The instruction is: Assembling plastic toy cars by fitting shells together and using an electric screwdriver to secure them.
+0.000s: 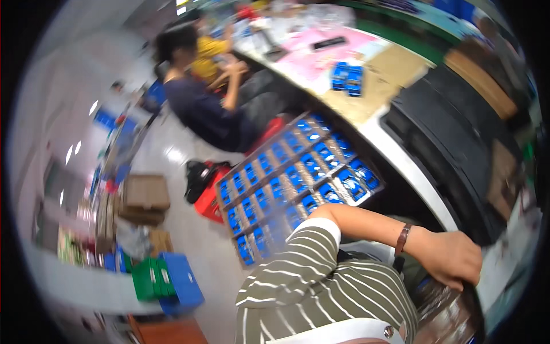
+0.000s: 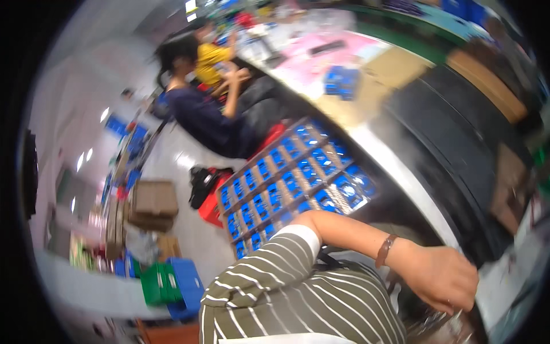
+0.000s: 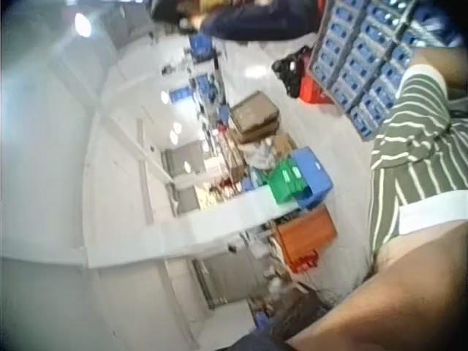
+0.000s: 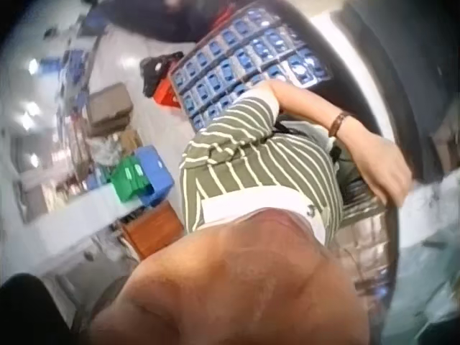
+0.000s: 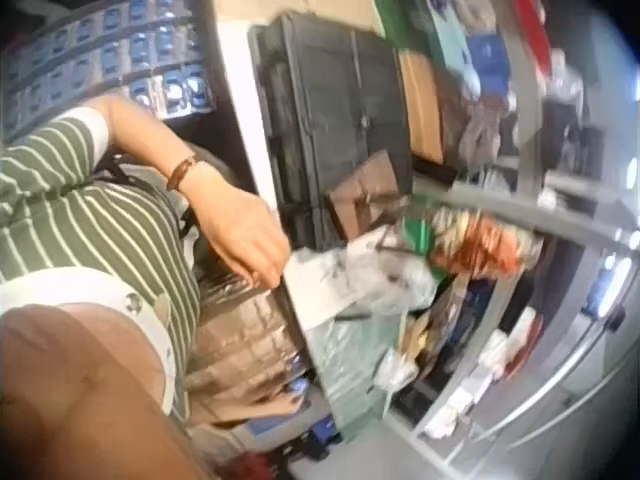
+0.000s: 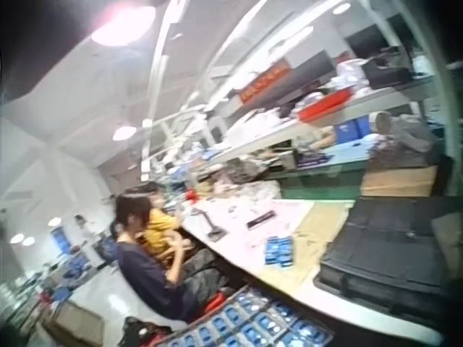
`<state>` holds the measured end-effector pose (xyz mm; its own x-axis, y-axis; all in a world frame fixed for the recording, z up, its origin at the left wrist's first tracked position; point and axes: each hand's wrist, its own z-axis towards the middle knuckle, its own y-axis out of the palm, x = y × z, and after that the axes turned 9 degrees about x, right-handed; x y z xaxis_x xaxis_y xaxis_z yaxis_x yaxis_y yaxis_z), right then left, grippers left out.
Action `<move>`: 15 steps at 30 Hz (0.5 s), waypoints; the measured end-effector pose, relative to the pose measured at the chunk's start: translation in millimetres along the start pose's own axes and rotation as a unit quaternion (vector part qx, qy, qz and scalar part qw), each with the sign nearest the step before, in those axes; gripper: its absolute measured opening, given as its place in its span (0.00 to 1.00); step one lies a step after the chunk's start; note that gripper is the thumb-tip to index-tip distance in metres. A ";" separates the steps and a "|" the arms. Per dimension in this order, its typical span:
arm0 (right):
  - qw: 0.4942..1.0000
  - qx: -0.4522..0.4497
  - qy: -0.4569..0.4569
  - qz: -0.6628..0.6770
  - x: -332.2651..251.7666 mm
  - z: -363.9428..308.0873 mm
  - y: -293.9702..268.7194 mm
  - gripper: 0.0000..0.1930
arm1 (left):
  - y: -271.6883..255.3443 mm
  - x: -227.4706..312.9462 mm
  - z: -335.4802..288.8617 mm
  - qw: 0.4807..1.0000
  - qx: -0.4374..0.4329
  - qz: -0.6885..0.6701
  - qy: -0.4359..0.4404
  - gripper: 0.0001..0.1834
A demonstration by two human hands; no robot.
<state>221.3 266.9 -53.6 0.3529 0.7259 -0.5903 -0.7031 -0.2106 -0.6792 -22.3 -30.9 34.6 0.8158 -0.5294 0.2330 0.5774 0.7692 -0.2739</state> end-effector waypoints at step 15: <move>0.839 -0.412 0.235 0.266 -183.2 7.5 15.8 0.15 | 61.9 -3.8 -17.6 0.899 -0.017 -0.327 -0.292 0.12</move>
<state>140.9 135.4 47.1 0.4640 0.0884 -0.8814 -0.2415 -0.9447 -0.2218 10.9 12.4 0.4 0.1500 -0.5794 0.8011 0.9356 0.3452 0.0745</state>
